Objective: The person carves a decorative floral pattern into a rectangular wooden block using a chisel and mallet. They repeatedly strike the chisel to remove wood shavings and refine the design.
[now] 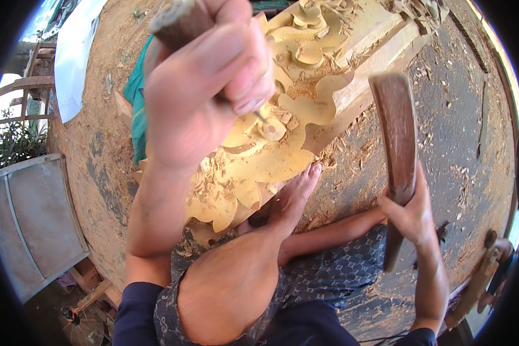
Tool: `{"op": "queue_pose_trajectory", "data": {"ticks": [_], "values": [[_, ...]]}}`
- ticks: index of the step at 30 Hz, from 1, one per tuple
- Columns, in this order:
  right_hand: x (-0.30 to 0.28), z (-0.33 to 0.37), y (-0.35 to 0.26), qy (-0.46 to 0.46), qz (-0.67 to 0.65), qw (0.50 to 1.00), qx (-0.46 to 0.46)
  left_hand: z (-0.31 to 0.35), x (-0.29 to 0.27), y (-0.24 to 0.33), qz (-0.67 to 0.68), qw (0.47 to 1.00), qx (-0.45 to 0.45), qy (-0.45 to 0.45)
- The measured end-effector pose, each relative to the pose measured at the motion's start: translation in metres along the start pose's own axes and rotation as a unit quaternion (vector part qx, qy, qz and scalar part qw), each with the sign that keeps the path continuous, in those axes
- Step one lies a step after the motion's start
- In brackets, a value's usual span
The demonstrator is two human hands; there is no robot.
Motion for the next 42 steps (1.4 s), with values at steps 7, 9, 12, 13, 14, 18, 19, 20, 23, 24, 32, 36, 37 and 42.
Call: {"op": "queue_pose_trajectory", "data": {"ticks": [7, 9, 12, 13, 14, 18, 19, 20, 23, 24, 32, 36, 37, 42], "values": [[0.062, 0.029, 0.132, -0.056, -0.034, 0.992, 0.11, 0.046, 0.003, 0.014, -0.152, 0.972, 0.107, 0.142], [0.075, 0.022, 0.121, -0.077, -0.02, 0.991, 0.106, 0.051, -0.002, 0.013, -0.084, 0.977, 0.13, 0.145], [0.089, 0.021, 0.119, -0.075, 0.041, 0.992, 0.094, 0.056, -0.002, 0.005, -0.016, 0.981, 0.121, 0.152], [0.09, 0.019, 0.118, -0.072, 0.06, 0.991, 0.098, 0.057, -0.005, 0.002, -0.011, 0.985, 0.108, 0.136], [0.092, 0.016, 0.116, -0.068, 0.078, 0.989, 0.102, 0.059, -0.006, -0.001, -0.006, 0.988, 0.095, 0.119], [0.091, 0.01, 0.11, -0.092, 0.033, 0.989, 0.111, 0.067, -0.007, -0.001, -0.007, 0.994, 0.066, 0.087], [0.09, 0.011, 0.103, -0.088, 0.025, 0.988, 0.128, 0.068, -0.01, -0.001, -0.015, 0.997, 0.051, 0.062], [0.091, 0.011, 0.106, -0.081, 0.026, 0.99, 0.116, 0.069, -0.01, 0.0, -0.022, 0.998, 0.041, 0.048], [0.095, 0.009, 0.11, -0.076, 0.013, 0.992, 0.103, 0.072, -0.008, 0.002, -0.047, 0.999, 0.014, 0.018], [0.095, 0.009, 0.114, -0.084, 0.009, 0.991, 0.109, 0.071, -0.006, 0.001, -0.055, 0.998, 0.015, 0.014], [0.077, 0.025, 0.095, -0.02, 0.006, 0.996, 0.082, 0.069, 0.006, -0.011, -0.128, 0.99, 0.053, 0.021], [0.007, 0.037, -0.017, 0.106, 0.054, 0.993, -0.012, 0.062, -0.005, -0.017, -0.115, 0.992, 0.056, 0.019], [-0.01, 0.037, -0.041, 0.149, 0.088, 0.983, -0.055, 0.058, 0.0, -0.018, -0.12, 0.991, 0.054, 0.025], [-0.033, 0.03, -0.131, 0.231, 0.3, 0.864, -0.331, 0.075, -0.005, -0.026, -0.163, 0.959, 0.109, 0.202]]}}
Point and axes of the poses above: each hand's wrist, its own z-axis away from the middle knuckle, its own x-axis out of the palm, y = z × x, the point moved 5 cm from there along -z, towards the middle knuckle, and after that the axes turned 13 degrees about z, right-handed, at the moved point
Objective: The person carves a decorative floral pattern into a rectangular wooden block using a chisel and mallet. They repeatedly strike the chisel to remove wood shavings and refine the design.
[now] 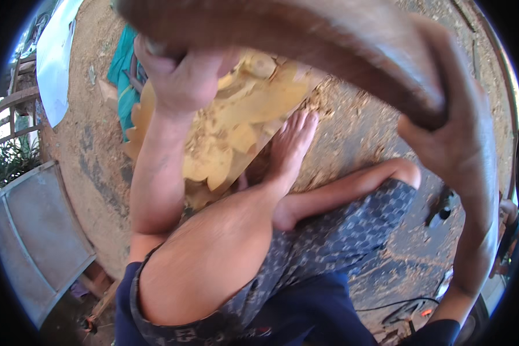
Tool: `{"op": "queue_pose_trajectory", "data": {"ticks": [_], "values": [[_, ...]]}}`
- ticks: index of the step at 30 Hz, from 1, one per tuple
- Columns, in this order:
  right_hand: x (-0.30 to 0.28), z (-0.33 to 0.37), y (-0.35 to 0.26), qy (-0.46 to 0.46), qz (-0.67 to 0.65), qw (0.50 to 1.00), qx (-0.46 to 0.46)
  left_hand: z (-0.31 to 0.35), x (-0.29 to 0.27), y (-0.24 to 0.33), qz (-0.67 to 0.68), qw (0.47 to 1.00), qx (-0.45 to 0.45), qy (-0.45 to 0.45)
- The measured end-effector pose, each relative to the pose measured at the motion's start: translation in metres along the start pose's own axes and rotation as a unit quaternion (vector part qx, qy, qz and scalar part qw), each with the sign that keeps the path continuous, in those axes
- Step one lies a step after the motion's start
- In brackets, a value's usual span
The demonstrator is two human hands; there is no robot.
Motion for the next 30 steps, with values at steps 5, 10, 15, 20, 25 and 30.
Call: {"op": "queue_pose_trajectory", "data": {"ticks": [5, 10, 15, 20, 25, 30], "values": [[-0.024, -0.021, -0.007, -0.039, 0.058, 0.997, -0.021, -0.018, 0.003, -0.005, -0.019, 0.994, 0.001, -0.107], [-0.025, -0.029, -0.022, -0.055, 0.051, 0.996, -0.046, -0.011, 0.002, -0.009, -0.001, 0.998, -0.015, -0.056], [-0.01, -0.037, -0.042, -0.076, 0.037, 0.993, -0.087, 0.003, 0.0, -0.007, -0.358, 0.91, 0.146, -0.148], [-0.002, -0.019, -0.03, -0.042, 0.004, 0.994, -0.096, 0.018, 0.045, -0.016, 0.115, 0.978, -0.063, -0.159], [-0.027, -0.016, -0.054, -0.041, -0.003, 0.999, 0.014, -0.023, 0.019, 0.025, 0.083, 0.994, 0.054, -0.043], [-0.022, -0.006, -0.029, -0.024, -0.015, 0.999, 0.016, -0.016, 0.014, 0.01, 0.052, 0.998, 0.011, -0.035]]}}
Point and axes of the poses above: each hand's wrist, its own z-axis away from the middle knuckle, its own x-axis out of the palm, y = z × x, the point moved 5 cm from there along -z, towards the middle knuckle, and after that the axes turned 13 degrees about z, right-handed, at the moved point
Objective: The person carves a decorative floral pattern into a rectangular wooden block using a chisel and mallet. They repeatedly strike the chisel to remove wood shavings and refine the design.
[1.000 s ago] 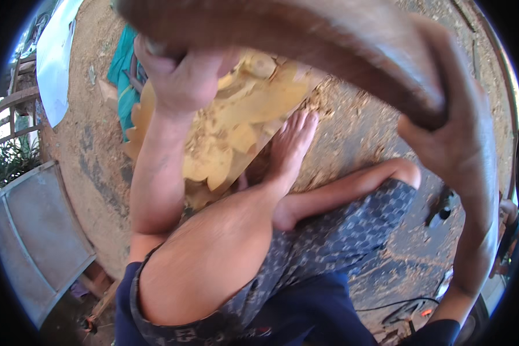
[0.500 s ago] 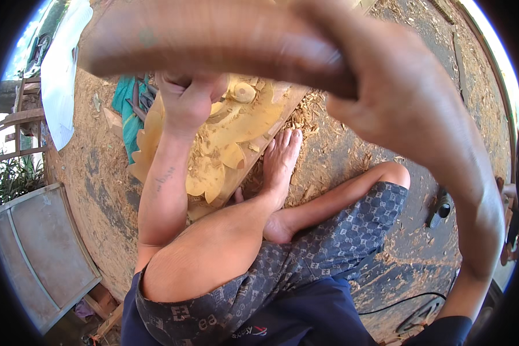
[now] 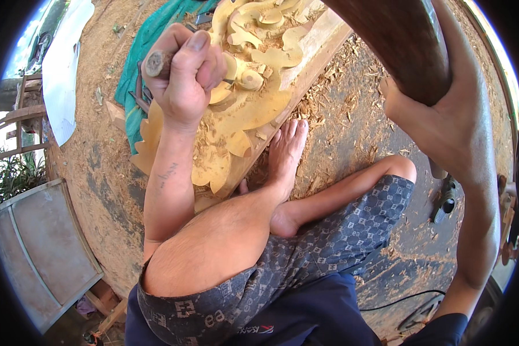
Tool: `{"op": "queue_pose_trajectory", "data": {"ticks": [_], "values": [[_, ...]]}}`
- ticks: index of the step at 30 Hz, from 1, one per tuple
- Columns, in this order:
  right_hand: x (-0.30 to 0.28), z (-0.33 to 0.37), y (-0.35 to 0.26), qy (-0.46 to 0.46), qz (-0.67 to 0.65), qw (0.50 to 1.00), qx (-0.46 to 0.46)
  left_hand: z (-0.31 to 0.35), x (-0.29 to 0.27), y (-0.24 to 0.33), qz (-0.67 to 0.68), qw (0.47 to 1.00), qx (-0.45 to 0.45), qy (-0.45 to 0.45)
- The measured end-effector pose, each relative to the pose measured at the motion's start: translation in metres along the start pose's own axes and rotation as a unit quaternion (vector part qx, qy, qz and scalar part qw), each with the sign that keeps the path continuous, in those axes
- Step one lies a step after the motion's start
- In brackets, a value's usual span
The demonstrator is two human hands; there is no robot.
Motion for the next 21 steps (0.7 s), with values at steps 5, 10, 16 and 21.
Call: {"op": "queue_pose_trajectory", "data": {"ticks": [5, 10, 16, 21], "values": [[0.0, 0.008, 0.014, 0.015, -0.016, 1.0, 0.018, 0.001, -0.005, -0.006, -0.066, 0.997, 0.002, -0.029], [0.002, 0.001, 0.005, -0.013, 0.023, 0.999, -0.034, 0.006, 0.005, -0.01, -0.127, 0.991, 0.024, -0.025], [-0.003, -0.023, -0.012, -0.077, 0.103, 0.986, -0.103, 0.01, -0.007, -0.025, -0.122, 0.992, 0.014, 0.006], [0.001, -0.024, -0.036, -0.156, 0.106, 0.975, -0.116, 0.014, -0.011, -0.019, -0.315, 0.935, 0.137, -0.093]]}}
Point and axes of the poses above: each hand's wrist, its own z-axis away from the middle knuckle, its own x-axis out of the palm, y = z × x, the point moved 5 cm from there along -z, towards the middle knuckle, and after that the axes turned 13 degrees about z, right-handed, at the moved point
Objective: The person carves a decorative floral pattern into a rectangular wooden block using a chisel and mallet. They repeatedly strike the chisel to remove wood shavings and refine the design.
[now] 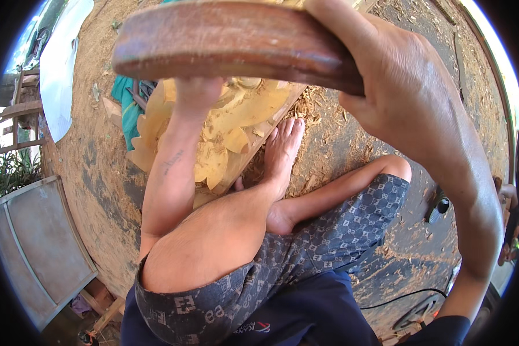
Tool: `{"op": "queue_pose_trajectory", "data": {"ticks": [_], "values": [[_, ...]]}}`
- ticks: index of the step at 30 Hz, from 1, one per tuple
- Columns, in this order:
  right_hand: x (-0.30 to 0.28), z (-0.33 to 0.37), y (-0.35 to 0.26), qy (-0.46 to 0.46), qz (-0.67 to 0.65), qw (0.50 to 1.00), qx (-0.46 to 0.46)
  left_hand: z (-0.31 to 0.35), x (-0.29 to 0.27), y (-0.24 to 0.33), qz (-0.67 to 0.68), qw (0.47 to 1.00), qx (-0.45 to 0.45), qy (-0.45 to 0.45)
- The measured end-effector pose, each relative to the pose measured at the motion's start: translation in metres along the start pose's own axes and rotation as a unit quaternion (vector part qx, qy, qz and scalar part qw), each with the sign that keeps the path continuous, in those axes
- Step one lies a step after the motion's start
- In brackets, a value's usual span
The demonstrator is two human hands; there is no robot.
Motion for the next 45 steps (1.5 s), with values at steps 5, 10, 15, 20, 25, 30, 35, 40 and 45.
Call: {"op": "queue_pose_trajectory", "data": {"ticks": [5, 10, 15, 20, 25, 30, 35, 40, 45], "values": [[0.041, 0.02, 0.023, 0.115, -0.102, 0.987, 0.043, 0.008, 0.037, 0.023, 0.451, 0.882, -0.132, 0.005], [0.064, 0.054, 0.04, 0.165, -0.241, 0.932, 0.216, -0.029, -0.01, 0.03, 0.363, 0.921, -0.072, 0.122], [0.066, 0.07, 0.043, 0.137, -0.212, 0.94, 0.229, -0.014, -0.011, 0.02, 0.34, 0.928, -0.079, 0.128], [0.054, 0.07, 0.039, 0.153, -0.182, 0.951, 0.197, -0.011, -0.01, 0.014, 0.332, 0.929, -0.088, 0.139], [0.037, 0.056, 0.035, 0.153, -0.146, 0.969, 0.129, -0.012, -0.005, 0.012, 0.314, 0.936, -0.098, 0.13], [0.03, 0.016, 0.022, 0.291, -0.018, 0.951, 0.106, -0.016, -0.004, 0.006, 0.31, 0.943, -0.103, 0.064], [-0.013, -0.012, 0.0, 0.025, 0.08, 0.996, -0.012, 0.001, -0.003, -0.008, 0.298, 0.943, -0.115, 0.096], [0.009, -0.004, 0.007, 0.104, 0.068, 0.992, -0.023, 0.003, -0.008, -0.014, 0.319, 0.929, -0.155, 0.103], [0.022, 0.001, 0.007, 0.1, -0.051, 0.994, -0.005, 0.031, 0.001, 0.015, 0.206, 0.941, -0.188, 0.191]]}}
Point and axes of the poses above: each hand's wrist, its own z-axis away from the middle knuckle, its own x-axis out of the palm, y = z × x, the point moved 5 cm from there along -z, towards the middle knuckle, and after that the axes turned 13 degrees about z, right-handed, at the moved point
